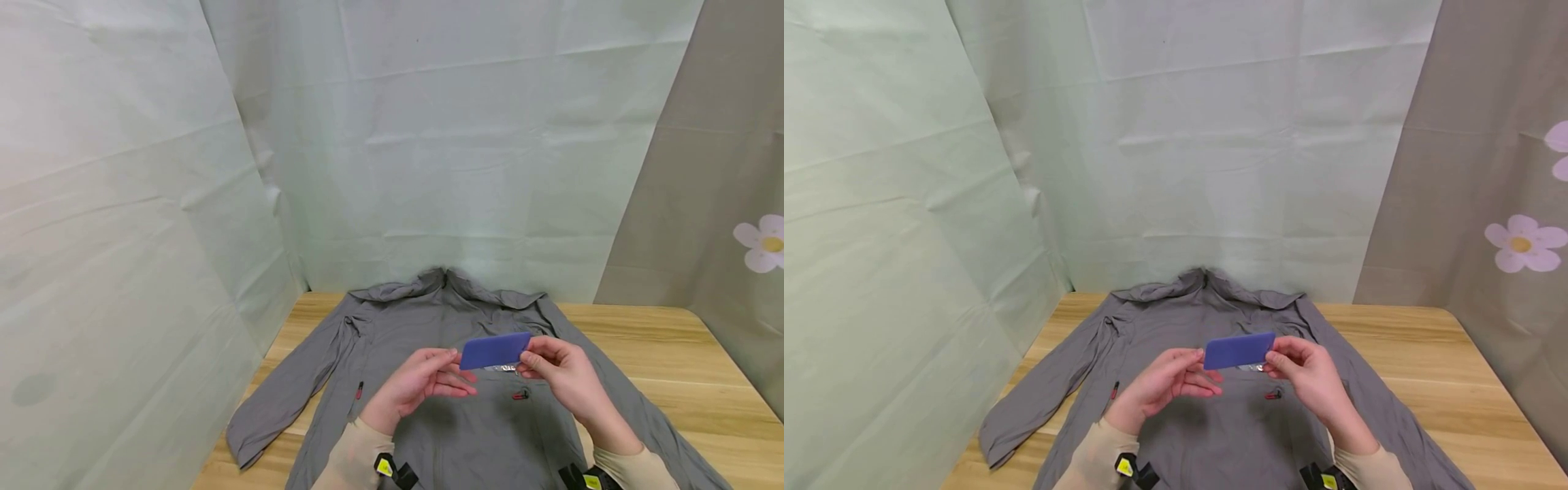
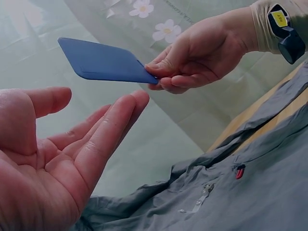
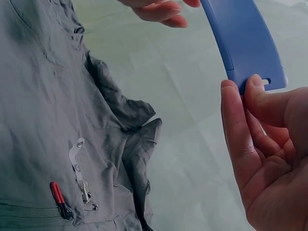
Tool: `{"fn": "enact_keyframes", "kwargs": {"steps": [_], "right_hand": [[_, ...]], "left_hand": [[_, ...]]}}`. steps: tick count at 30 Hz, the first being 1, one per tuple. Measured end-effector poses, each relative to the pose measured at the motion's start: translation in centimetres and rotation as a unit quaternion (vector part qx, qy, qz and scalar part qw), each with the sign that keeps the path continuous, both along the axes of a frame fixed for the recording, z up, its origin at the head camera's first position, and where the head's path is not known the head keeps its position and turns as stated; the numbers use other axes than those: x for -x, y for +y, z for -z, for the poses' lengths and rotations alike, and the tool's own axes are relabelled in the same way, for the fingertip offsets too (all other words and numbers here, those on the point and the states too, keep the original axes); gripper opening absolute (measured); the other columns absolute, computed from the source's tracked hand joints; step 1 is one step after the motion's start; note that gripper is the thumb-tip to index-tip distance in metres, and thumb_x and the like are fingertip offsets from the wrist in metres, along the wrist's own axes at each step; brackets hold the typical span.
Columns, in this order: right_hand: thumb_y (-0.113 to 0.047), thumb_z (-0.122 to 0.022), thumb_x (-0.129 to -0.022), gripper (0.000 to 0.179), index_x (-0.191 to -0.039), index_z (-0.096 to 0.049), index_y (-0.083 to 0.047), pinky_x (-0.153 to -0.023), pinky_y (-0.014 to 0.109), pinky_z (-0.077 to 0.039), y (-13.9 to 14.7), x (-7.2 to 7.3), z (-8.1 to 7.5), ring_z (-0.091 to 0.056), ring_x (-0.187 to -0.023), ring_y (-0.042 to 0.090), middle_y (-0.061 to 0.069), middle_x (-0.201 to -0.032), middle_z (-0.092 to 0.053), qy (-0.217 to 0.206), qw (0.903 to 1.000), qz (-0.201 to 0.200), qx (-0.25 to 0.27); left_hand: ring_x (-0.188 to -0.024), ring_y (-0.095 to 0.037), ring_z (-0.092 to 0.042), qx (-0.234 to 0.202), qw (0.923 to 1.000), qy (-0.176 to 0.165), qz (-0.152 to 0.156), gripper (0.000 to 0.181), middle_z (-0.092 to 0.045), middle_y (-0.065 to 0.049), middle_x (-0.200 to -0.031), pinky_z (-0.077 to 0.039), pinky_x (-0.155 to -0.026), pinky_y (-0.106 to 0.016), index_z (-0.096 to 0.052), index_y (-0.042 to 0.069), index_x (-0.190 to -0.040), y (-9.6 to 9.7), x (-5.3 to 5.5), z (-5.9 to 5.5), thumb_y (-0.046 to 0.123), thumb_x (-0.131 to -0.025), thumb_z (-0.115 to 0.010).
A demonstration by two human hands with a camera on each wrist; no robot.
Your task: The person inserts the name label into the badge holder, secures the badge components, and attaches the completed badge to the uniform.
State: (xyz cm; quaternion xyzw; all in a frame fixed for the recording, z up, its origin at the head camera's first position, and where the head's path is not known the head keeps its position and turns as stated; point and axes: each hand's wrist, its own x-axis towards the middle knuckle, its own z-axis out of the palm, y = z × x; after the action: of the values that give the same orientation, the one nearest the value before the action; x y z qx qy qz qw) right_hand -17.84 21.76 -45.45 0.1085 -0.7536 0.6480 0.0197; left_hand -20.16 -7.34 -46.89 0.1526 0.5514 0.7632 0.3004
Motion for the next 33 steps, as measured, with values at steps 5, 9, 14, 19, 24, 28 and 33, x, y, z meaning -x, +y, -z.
{"fn": "enact_keyframes", "kwargs": {"steps": [5,9,14,19,24,28,33], "right_hand": [[0.002,-0.070,-0.102,0.014,-0.110,-0.067,0.014,-0.074,0.035,-0.066,-0.2,0.0,0.0,-0.078,-0.079,0.022,0.012,-0.091,-0.077,0.001,1.0000,0.007,-0.001],[0.001,-0.070,-0.102,0.014,-0.109,-0.068,0.013,-0.075,0.034,-0.066,-0.5,0.3,-0.4,-0.078,-0.081,0.024,0.014,-0.092,-0.077,0.009,0.9999,0.002,-0.002],[0.001,-0.070,-0.102,0.010,-0.105,-0.070,0.011,-0.075,0.034,-0.066,-0.5,1.0,-0.7,-0.077,-0.080,0.022,0.014,-0.091,-0.078,0.045,0.9989,0.000,-0.009],[0.002,-0.070,-0.102,0.007,-0.104,-0.072,0.008,-0.073,0.033,-0.065,-0.4,1.7,-0.5,-0.077,-0.079,0.019,0.013,-0.090,-0.078,0.084,0.9964,0.000,-0.012],[0.007,-0.067,-0.102,0.005,-0.105,-0.071,0.009,-0.071,0.032,-0.065,-0.4,2.5,0.3,-0.076,-0.077,0.015,0.010,-0.088,-0.077,0.126,0.9920,0.003,0.000],[0.011,-0.066,-0.101,0.009,-0.107,-0.072,0.009,-0.071,0.031,-0.065,-0.4,3.1,0.9,-0.076,-0.079,0.012,0.004,-0.094,-0.079,0.150,0.9885,-0.005,0.015],[0.011,-0.064,-0.103,0.013,-0.109,-0.074,0.006,-0.073,0.029,-0.064,-0.5,3.5,1.2,-0.076,-0.081,0.011,-0.003,-0.102,-0.080,0.165,0.9860,-0.013,0.019]], "left_hand": [[-0.093,-0.024,-0.080,-0.011,0.9998,-0.010,-0.014,0.028,-0.079,-0.016,-0.105,-0.061,-0.096,-0.048,-0.070,0.004,-0.111,0.1,-0.3,-0.3,0.029,-0.113,-0.057],[-0.092,-0.025,-0.080,-0.026,0.9989,-0.015,-0.035,0.025,-0.080,-0.016,-0.102,-0.059,-0.098,-0.051,-0.069,0.007,-0.106,0.2,-0.4,-0.7,0.028,-0.112,-0.059],[-0.091,-0.022,-0.080,-0.041,0.9978,-0.035,-0.040,0.026,-0.080,-0.011,-0.097,-0.063,-0.091,-0.039,-0.069,0.007,-0.103,0.7,-0.3,-1.0,0.028,-0.113,-0.058],[-0.089,-0.020,-0.080,-0.059,0.9946,-0.074,-0.043,0.026,-0.080,-0.008,-0.094,-0.063,-0.086,-0.030,-0.067,0.001,-0.113,1.1,-0.5,-0.8,0.025,-0.113,-0.057],[-0.091,-0.018,-0.079,-0.066,0.9937,-0.085,-0.031,0.041,-0.080,-0.006,-0.094,-0.063,-0.086,-0.028,-0.066,-0.009,-0.130,1.7,-0.8,-0.8,0.027,-0.111,-0.059],[-0.092,-0.017,-0.079,-0.067,0.9938,-0.087,-0.016,0.036,-0.080,-0.005,-0.096,-0.063,-0.086,-0.027,-0.073,-0.002,-0.124,1.9,-0.8,-0.9,0.029,-0.111,-0.060],[-0.091,-0.017,-0.079,-0.076,0.9938,-0.081,-0.005,0.029,-0.080,-0.006,-0.097,-0.063,-0.085,-0.027,-0.075,0.007,-0.112,2.1,-0.7,-1.1,0.029,-0.112,-0.057]]}}
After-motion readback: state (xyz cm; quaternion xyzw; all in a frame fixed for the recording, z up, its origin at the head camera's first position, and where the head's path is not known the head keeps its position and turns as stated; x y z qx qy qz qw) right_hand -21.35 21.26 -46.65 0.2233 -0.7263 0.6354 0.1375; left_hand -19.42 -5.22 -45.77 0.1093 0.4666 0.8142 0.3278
